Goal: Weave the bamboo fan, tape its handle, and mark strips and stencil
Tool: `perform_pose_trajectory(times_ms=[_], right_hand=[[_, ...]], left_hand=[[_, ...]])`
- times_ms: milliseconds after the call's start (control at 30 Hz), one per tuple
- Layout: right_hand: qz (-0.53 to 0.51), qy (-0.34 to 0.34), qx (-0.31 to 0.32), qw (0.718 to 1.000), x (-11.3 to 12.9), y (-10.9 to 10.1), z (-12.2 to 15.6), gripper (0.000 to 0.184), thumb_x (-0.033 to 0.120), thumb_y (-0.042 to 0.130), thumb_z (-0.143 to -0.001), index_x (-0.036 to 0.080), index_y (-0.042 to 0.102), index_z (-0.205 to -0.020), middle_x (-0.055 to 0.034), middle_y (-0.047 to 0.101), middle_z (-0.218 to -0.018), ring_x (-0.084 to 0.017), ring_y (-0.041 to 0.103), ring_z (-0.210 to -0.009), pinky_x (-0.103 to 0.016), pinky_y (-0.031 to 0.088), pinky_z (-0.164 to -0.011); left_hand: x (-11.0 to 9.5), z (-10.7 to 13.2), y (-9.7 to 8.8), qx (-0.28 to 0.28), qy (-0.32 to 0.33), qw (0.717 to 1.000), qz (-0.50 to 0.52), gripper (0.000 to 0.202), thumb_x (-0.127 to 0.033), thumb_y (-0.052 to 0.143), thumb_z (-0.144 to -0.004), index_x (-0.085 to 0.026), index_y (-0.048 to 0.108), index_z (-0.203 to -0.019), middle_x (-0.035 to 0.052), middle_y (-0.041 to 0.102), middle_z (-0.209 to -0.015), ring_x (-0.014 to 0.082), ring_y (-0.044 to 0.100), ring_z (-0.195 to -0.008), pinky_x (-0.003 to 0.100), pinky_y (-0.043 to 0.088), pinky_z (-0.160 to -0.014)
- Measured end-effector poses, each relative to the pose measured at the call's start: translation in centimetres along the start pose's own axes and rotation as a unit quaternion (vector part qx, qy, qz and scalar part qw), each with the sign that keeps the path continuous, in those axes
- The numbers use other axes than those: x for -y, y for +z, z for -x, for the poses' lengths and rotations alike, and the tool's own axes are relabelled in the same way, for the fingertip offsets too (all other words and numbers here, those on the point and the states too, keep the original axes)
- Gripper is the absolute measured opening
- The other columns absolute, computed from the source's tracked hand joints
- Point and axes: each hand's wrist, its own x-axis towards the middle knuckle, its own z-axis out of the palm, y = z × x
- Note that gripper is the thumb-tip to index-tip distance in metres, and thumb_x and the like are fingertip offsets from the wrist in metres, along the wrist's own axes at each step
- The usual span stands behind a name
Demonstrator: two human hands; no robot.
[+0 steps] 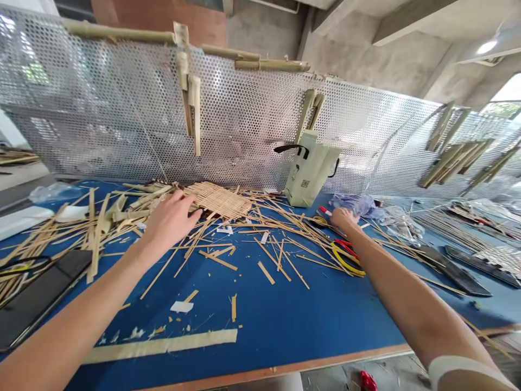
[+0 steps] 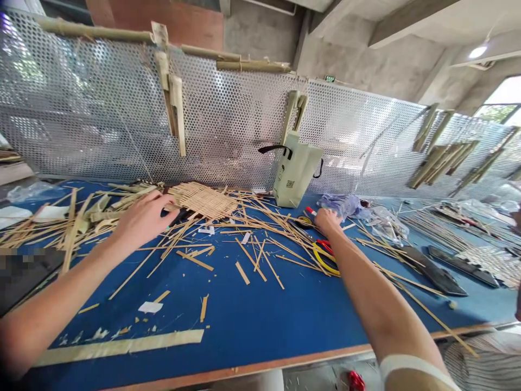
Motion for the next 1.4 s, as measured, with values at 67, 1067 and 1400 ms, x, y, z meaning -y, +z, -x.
perform_pose_trajectory(times_ms=[67, 1067, 1400], right_hand=[[-0.018, -0.047, -0.007, 0.999, 0.5, -1.1, 1.1, 0.033, 0.04, 0.064, -0.11, 0.017, 0.07, -0.133, -0.0126, 0.072, -0.131, -0.024, 0.073, -0.112, -0.044, 0.063, -0.095], [-0.761, -0.097, 0.27, 0.582, 18.8, 7.3, 22.5, 0.039, 0.048, 0.084, -0.089, 0.024, 0.054, -0.08, 0.0114, 0.045, -0.05, -0.008, 0.028, -0.047, -0.024, 0.023, -0.049], [-0.756, -0.083, 0.223, 0.61, 18.1, 7.8, 23.0, 0.022, 0.032, 0.082, -0.085, 0.023, 0.062, -0.081, 0.008, 0.05, -0.065, -0.009, 0.036, -0.054, -0.025, 0.029, -0.053]], left_hand=[[-1.2, 2.8, -1.7, -0.043, 0.065, 0.996, 0.045, 0.041, -0.045, 0.047, -0.103, -0.021, 0.071, -0.126, 0.0145, 0.069, -0.131, 0.0344, 0.072, -0.11, 0.049, 0.059, -0.099], [-5.0, 7.6, 1.1, 0.26, 0.114, 0.828, 0.484, 0.044, -0.061, 0.045, -0.109, -0.023, 0.059, -0.095, -0.0052, 0.053, -0.07, 0.0148, 0.048, -0.06, 0.029, 0.037, -0.061], [-4.5, 8.7, 1.3, 0.227, 0.14, 0.888, 0.373, 0.035, -0.054, 0.063, -0.1, -0.024, 0.062, -0.118, -0.0072, 0.057, -0.069, 0.0181, 0.055, -0.06, 0.031, 0.035, -0.061]])
